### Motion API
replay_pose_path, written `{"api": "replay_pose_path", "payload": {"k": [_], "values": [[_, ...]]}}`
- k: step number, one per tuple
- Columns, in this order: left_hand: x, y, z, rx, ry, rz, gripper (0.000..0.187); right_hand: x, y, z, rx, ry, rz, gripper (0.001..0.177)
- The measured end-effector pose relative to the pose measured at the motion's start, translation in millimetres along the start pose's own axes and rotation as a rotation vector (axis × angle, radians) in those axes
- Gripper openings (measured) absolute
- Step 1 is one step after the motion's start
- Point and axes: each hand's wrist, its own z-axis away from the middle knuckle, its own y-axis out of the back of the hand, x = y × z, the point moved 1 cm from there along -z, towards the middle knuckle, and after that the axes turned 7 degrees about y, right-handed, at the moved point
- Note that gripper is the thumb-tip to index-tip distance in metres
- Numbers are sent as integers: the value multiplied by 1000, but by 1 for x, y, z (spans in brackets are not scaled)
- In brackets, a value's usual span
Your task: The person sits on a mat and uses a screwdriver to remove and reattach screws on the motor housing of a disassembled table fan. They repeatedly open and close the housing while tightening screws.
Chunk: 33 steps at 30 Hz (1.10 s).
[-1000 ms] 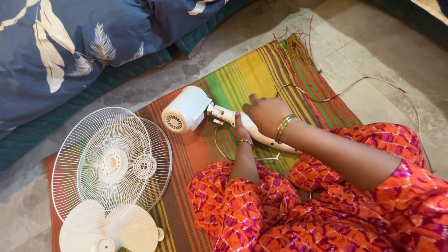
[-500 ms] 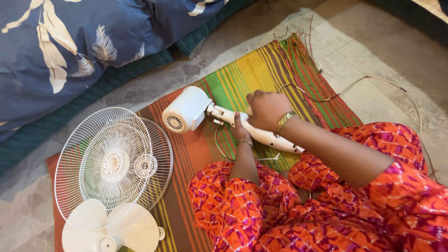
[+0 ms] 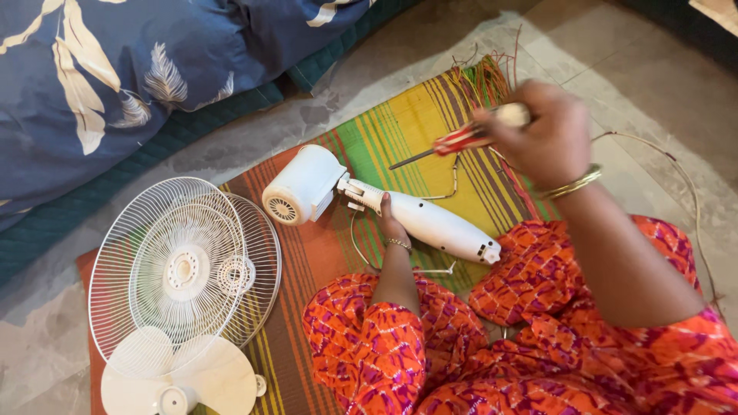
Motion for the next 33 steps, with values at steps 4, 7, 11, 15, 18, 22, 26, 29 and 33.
{"api": "replay_pose_path", "payload": {"k": [4, 7, 11, 15, 18, 22, 26, 29, 33], "values": [[-7, 16, 2, -46, 34, 61, 71, 124, -38, 33, 59, -602, -708, 22], [-6, 18, 7, -60, 93, 79, 72, 195, -96, 78, 269, -1093, -1066, 21], [-2, 14, 7, -20, 114, 35, 75, 247, -151, 105, 28, -938, -944, 34], [4, 3, 7, 9, 43, -98, 76, 264, -190, 118, -169, -1042, -880, 34], [11, -2, 7, 38, 57, -207, 78, 271, -206, 132, -360, -1072, -680, 41], [16, -13, 9, 57, 61, -262, 79, 261, -195, 131, -730, -673, -40, 54], [18, -18, 13, 63, 58, -258, 78, 187, -167, 121, -667, -188, 133, 80], [19, -19, 13, 72, 40, -272, 76, 111, -158, 130, -943, -197, -71, 116], [21, -24, 15, 118, 102, -319, 71, 61, -155, 137, -969, -108, 322, 116]]}}
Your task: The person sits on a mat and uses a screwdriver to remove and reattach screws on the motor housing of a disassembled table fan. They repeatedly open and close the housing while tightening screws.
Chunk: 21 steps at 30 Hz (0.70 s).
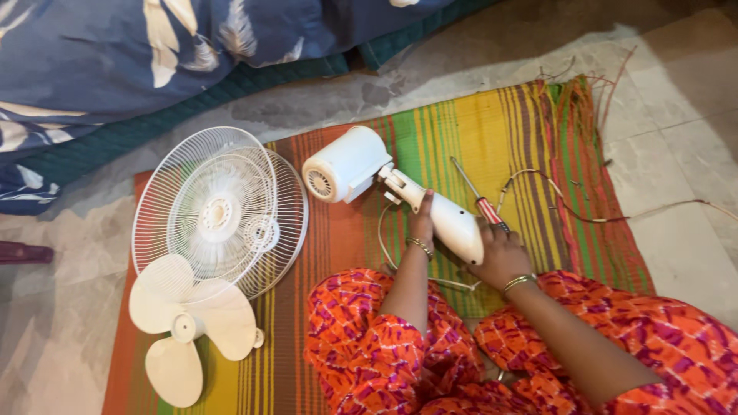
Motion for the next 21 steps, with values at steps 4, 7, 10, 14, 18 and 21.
{"api": "replay_pose_path", "payload": {"k": [4, 7, 10, 14, 18, 21], "values": [[11, -6, 7, 20, -55, -37, 68, 9, -3, -6, 78, 29, -96, 113], [24, -8, 13, 18, -151, 6, 63, 14, -19, -11, 194, 104, -126, 109], [33, -11, 28, 67, -213, 13, 59, 21, -35, -14, 190, 95, -119, 109], [51, -20, 54, 131, -260, -74, 60, 36, -41, -17, 212, 144, -113, 102], [83, -12, 86, 102, -365, -271, 71, 32, -36, -9, 329, 239, -234, 105], [104, -10, 105, 118, -377, -305, 89, 19, -25, 1, 339, 270, -375, 108]]}}
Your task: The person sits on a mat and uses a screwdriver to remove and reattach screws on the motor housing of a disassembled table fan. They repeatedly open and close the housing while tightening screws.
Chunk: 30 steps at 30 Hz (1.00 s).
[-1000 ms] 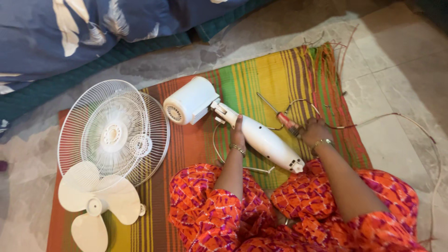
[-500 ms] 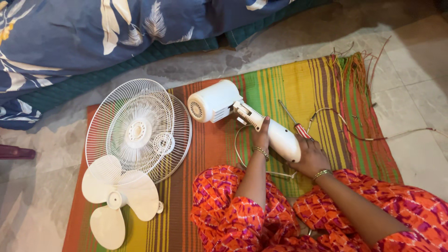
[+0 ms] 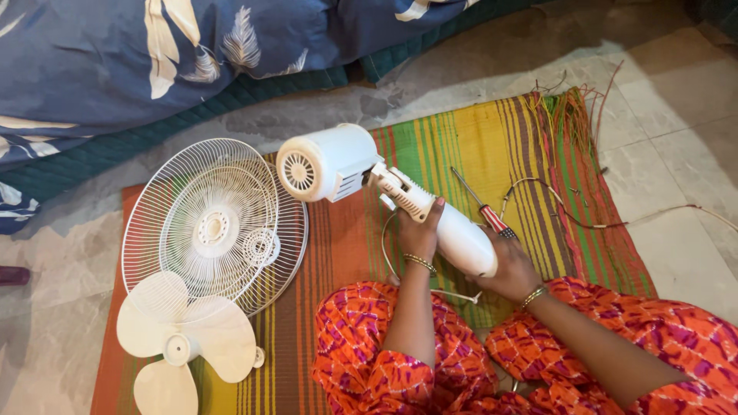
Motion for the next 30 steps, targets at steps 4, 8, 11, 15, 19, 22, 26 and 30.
{"api": "replay_pose_path", "payload": {"k": [4, 8, 11, 15, 19, 22, 26, 30], "values": [[11, 7, 8, 13, 27, -150, 99, -17, 8, 2, -2, -19, -61, 107], [4, 2, 4, -5, -16, -143, 92, -20, 9, 6, -11, -79, -26, 111], [-6, -1, 1, -15, 22, -236, 85, -19, 5, 10, -48, -172, -40, 112], [-21, -5, -5, -43, 236, -366, 94, -16, 0, 14, -68, -178, -36, 110], [-28, -10, -8, -25, 230, -336, 95, -14, 0, 12, -97, -184, -4, 113], [-29, -9, -10, -12, 212, -312, 92, -13, 3, 9, -159, -212, 44, 112], [-29, -6, -10, -17, 241, -350, 88, -9, 17, -1, -196, -152, -157, 104], [-34, -5, -18, -84, 166, -151, 78, 5, 38, -14, -446, -522, -544, 112]]}}
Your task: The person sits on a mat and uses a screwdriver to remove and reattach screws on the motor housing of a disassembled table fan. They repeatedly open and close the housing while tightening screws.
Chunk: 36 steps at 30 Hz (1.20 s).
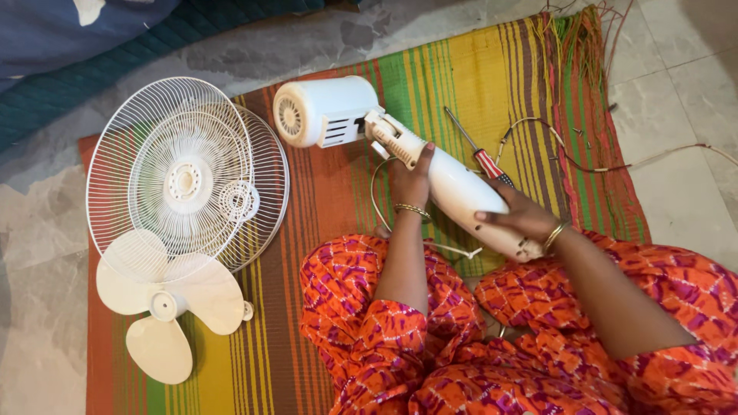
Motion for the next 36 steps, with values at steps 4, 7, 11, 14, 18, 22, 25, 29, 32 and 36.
{"api": "replay_pose_path", "payload": {"k": [4, 7, 11, 14, 18, 22, 25, 29, 32, 36], "values": [[-9, -4, -13, -77, -46, 310, 70, 5, 32, 10, -143, -47, -105, 113], [-15, -6, -18, -121, -47, 425, 68, 18, 40, 15, -195, -185, -118, 110], [-21, -10, -19, -87, 89, 443, 72, 35, 38, 12, -172, -173, -197, 104], [-23, -21, -15, -53, -30, 605, 85, 43, 39, 6, -136, -69, -153, 100], [-30, -40, 4, 71, 38, 796, 103, 46, 41, 4, -74, -97, -45, 97], [-48, -54, 50, -69, 171, 915, 106, 42, 38, 11, -65, -147, -105, 96], [-62, -58, 89, -280, 248, 900, 106, 33, 36, 18, -81, -171, -132, 94], [-77, -62, 126, -520, 229, 934, 99, 20, 28, 24, -124, -100, 46, 95], [-82, -61, 128, -570, 247, 962, 89, 18, 25, 29, -94, -49, 92, 91], [-77, -61, 126, -555, 217, 925, 83, 27, 74, 40, 125, -92, 325, 52]]}}
